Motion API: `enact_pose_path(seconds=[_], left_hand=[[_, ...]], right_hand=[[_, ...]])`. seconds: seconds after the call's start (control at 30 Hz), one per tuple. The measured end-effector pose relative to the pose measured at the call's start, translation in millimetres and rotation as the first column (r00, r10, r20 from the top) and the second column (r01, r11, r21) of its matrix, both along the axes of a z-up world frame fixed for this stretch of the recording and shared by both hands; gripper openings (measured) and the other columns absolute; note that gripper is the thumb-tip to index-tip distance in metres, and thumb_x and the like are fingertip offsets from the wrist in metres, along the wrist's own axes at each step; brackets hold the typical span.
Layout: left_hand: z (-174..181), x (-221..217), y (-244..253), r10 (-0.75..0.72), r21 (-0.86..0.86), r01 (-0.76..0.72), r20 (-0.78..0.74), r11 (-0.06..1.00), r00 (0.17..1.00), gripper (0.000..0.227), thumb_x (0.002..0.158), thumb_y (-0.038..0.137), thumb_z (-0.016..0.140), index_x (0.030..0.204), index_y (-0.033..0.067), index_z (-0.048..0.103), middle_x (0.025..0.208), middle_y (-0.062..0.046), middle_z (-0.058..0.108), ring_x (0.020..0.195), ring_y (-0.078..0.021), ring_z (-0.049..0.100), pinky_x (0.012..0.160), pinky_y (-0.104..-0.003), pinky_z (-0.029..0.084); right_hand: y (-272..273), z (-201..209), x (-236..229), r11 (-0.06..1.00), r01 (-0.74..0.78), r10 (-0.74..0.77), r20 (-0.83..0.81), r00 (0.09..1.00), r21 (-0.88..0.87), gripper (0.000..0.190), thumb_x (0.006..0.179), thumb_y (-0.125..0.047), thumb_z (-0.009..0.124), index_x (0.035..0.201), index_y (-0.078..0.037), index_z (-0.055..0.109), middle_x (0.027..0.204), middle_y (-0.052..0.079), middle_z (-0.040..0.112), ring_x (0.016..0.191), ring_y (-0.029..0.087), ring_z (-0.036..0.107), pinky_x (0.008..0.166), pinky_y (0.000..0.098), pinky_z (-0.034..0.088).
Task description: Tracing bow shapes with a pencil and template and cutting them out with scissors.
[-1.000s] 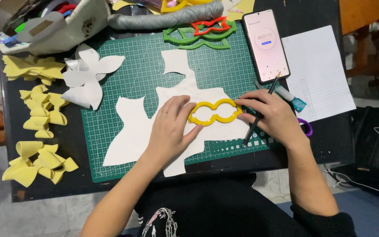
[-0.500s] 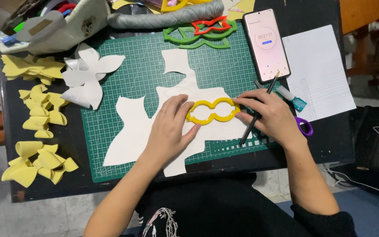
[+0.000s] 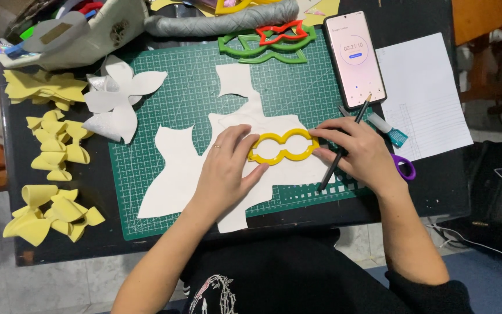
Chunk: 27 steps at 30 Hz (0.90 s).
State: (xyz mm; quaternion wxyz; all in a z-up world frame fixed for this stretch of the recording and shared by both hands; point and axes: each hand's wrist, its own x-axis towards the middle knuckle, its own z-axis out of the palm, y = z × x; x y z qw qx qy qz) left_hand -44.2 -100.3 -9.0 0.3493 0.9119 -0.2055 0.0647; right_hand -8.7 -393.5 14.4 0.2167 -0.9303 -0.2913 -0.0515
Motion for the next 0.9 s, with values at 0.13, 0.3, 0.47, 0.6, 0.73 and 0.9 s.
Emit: enact_pose_path(seconds=[0.13,0.3,0.47,0.6,0.73,0.9], left_hand=[[-6,0,0,-0.003,-0.014,0.003,0.019,1.000,1.000,0.051,0.092,0.036,0.071,0.128,0.0017,0.060,0.131,-0.020,0.054,0.132,-0.0380,0.050,0.107,-0.048,0.044],[18,3,12,-0.017,-0.054,0.015,-0.035,0.998,0.999,0.063,0.088,0.035,0.076,0.135,-0.0004,0.055,0.133,-0.023,0.053,0.133,-0.0403,0.049,0.111,-0.051,0.042],[55,-12,60,0.099,-0.050,-0.096,0.066,0.994,0.993,0.062,0.088,0.025,0.080,0.136,-0.0046,0.053,0.132,-0.027,0.054,0.128,-0.0471,0.051,0.108,-0.056,0.043],[64,-48,92,0.083,0.071,-0.082,-0.012,0.994,0.996,0.062,0.084,0.033,0.080,0.132,0.0000,0.057,0.135,-0.021,0.057,0.128,-0.0399,0.054,0.107,-0.054,0.046],[54,-85,93,-0.139,0.074,0.145,-0.085,0.987,0.987,0.056,0.085,0.040,0.077,0.124,0.0045,0.059,0.135,-0.014,0.059,0.133,-0.0364,0.052,0.116,-0.054,0.038],[33,-111,75,-0.122,0.077,0.118,0.038,0.990,0.992,0.042,0.092,0.033,0.075,0.120,0.0042,0.063,0.130,-0.013,0.063,0.128,-0.0334,0.058,0.110,-0.052,0.045]], right_hand=[[0,0,0,1.000,0.000,0.000,0.003,1.000,-0.014,0.025,0.096,-0.034,0.074,0.118,-0.021,0.075,0.117,-0.003,0.073,0.116,0.021,0.067,0.094,0.0344,0.053],[-3,-8,0,0.999,-0.015,0.018,0.055,0.998,-0.045,0.029,0.094,-0.033,0.076,0.119,-0.018,0.074,0.118,-0.002,0.072,0.114,0.022,0.068,0.092,0.0348,0.053],[-10,-15,1,0.995,0.004,0.012,0.162,0.987,-0.099,0.028,0.097,-0.035,0.072,0.121,-0.019,0.071,0.120,-0.007,0.070,0.114,0.018,0.068,0.095,0.0329,0.054],[-20,2,-2,0.999,0.045,-0.040,0.162,0.986,-0.024,0.034,0.098,-0.025,0.075,0.128,-0.009,0.069,0.127,0.006,0.066,0.117,0.025,0.065,0.098,0.0378,0.054],[-21,23,-12,0.992,0.092,-0.104,0.145,0.984,0.084,0.033,0.102,-0.007,0.075,0.130,0.009,0.065,0.130,0.023,0.062,0.122,0.038,0.061,0.108,0.0478,0.050],[-22,22,-31,0.971,0.178,-0.199,0.124,0.972,0.160,0.029,0.108,-0.006,0.069,0.132,0.010,0.063,0.132,0.025,0.059,0.125,0.041,0.060,0.109,0.0497,0.051]])
